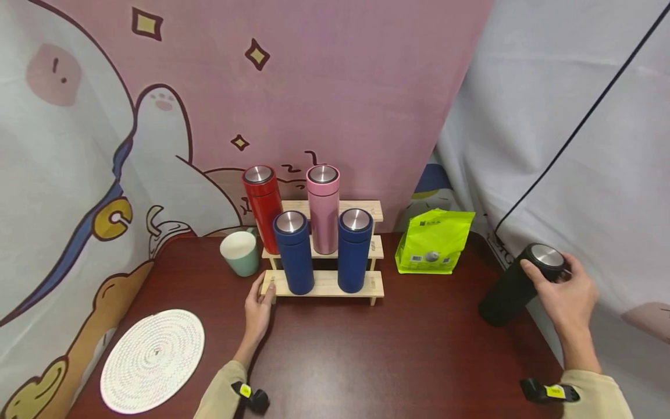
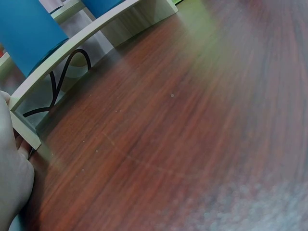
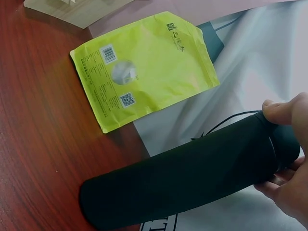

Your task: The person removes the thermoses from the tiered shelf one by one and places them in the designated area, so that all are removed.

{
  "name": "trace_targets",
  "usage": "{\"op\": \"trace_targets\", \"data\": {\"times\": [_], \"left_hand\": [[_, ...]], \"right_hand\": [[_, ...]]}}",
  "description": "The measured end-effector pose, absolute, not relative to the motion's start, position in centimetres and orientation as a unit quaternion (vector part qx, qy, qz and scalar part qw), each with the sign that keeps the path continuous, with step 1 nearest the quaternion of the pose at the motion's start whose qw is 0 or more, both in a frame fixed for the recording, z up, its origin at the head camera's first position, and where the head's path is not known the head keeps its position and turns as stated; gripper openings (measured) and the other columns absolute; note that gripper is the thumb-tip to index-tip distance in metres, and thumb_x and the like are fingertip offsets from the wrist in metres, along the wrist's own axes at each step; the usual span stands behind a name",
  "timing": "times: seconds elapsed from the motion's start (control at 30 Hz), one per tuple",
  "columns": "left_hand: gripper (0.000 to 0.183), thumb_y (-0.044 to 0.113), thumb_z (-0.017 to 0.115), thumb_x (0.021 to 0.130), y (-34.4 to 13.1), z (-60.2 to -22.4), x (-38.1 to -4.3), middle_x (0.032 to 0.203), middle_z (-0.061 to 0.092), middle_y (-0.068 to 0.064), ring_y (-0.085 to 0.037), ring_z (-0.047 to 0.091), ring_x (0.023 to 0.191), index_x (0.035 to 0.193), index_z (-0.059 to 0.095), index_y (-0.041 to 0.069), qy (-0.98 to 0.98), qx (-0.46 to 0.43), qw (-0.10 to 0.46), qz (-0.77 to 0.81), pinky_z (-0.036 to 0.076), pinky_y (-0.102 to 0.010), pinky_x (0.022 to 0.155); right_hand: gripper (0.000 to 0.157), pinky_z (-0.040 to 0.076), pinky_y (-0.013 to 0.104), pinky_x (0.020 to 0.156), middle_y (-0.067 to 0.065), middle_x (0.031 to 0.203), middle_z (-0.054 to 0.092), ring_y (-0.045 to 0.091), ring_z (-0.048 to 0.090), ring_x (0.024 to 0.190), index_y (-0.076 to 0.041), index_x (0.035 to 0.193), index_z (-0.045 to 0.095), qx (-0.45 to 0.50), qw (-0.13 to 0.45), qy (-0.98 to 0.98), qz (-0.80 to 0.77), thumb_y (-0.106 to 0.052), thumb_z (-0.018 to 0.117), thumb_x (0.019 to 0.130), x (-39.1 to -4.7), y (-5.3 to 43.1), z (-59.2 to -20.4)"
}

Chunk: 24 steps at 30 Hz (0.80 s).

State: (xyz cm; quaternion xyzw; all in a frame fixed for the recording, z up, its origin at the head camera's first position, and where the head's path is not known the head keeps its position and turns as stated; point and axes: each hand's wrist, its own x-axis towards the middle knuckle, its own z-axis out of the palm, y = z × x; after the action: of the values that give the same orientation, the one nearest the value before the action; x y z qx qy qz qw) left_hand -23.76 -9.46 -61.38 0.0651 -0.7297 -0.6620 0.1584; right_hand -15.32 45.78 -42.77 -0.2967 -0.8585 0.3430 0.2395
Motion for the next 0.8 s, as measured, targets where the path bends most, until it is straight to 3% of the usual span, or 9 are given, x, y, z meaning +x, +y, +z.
{"op": "trace_targets", "data": {"times": [0.13,0.37,0.5,0.6,0.73,0.8], "left_hand": [[0.049,0.023,0.065,0.101,-9.4,-61.4,-23.8,0.142,0.061,-0.012,-0.006,0.056,0.077,0.148,0.053,0.014,-0.728,0.063,0.16,-0.663,0.047,-0.019,0.072],[0.05,0.022,0.065,0.101,-9.6,-61.4,-23.7,0.141,0.062,-0.012,-0.008,0.057,0.076,0.148,0.053,0.013,-0.73,0.063,0.161,-0.661,0.047,-0.019,0.071],[0.05,0.022,0.065,0.1,-9.5,-61.3,-23.8,0.141,0.062,-0.012,-0.006,0.057,0.078,0.148,0.053,0.012,-0.729,0.065,0.164,-0.661,0.048,-0.019,0.073],[0.05,0.022,0.065,0.101,-9.5,-61.3,-23.8,0.141,0.062,-0.012,-0.005,0.056,0.074,0.148,0.053,0.013,-0.731,0.068,0.158,-0.661,0.047,-0.019,0.071],[0.051,0.021,0.065,0.1,-9.4,-61.4,-23.7,0.143,0.06,-0.013,-0.005,0.056,0.074,0.149,0.052,0.013,-0.727,0.069,0.155,-0.665,0.047,-0.019,0.069],[0.051,0.02,0.065,0.1,-9.4,-61.4,-23.7,0.144,0.059,-0.014,-0.005,0.056,0.076,0.149,0.052,0.012,-0.724,0.068,0.158,-0.667,0.047,-0.019,0.069]], "right_hand": [[0.077,0.031,0.006,0.06,0.013,0.112,0.06,-0.018,0.036,0.069,-0.008,0.151,0.048,-0.31,0.248,-0.849,0.349,-0.035,0.078,0.086,-15.5,46.0,-42.9],[0.081,0.03,0.007,0.066,0.027,0.142,0.054,-0.017,0.037,0.084,-0.007,0.154,0.042,-0.309,0.232,-0.856,0.342,-0.038,0.076,0.087,-15.3,46.1,-42.8],[0.082,0.03,0.008,0.067,0.029,0.147,0.051,-0.016,0.037,0.09,-0.007,0.155,0.04,-0.298,0.229,-0.863,0.338,-0.038,0.075,0.088,-15.0,46.2,-42.7],[0.079,0.033,0.005,0.071,0.015,0.134,0.061,-0.018,0.038,0.09,-0.005,0.153,0.043,-0.295,0.236,-0.858,0.349,-0.036,0.075,0.088,-15.0,46.1,-42.4],[0.073,0.037,0.01,0.102,-0.013,0.129,0.055,-0.01,0.049,0.114,-0.01,0.151,0.046,-0.299,0.264,-0.838,0.371,-0.033,0.076,0.089,-15.1,45.8,-41.7],[0.072,0.031,0.016,0.114,-0.015,0.136,0.053,-0.008,0.044,0.127,-0.014,0.151,0.046,-0.299,0.282,-0.828,0.38,-0.032,0.075,0.089,-15.3,45.6,-41.3]]}}
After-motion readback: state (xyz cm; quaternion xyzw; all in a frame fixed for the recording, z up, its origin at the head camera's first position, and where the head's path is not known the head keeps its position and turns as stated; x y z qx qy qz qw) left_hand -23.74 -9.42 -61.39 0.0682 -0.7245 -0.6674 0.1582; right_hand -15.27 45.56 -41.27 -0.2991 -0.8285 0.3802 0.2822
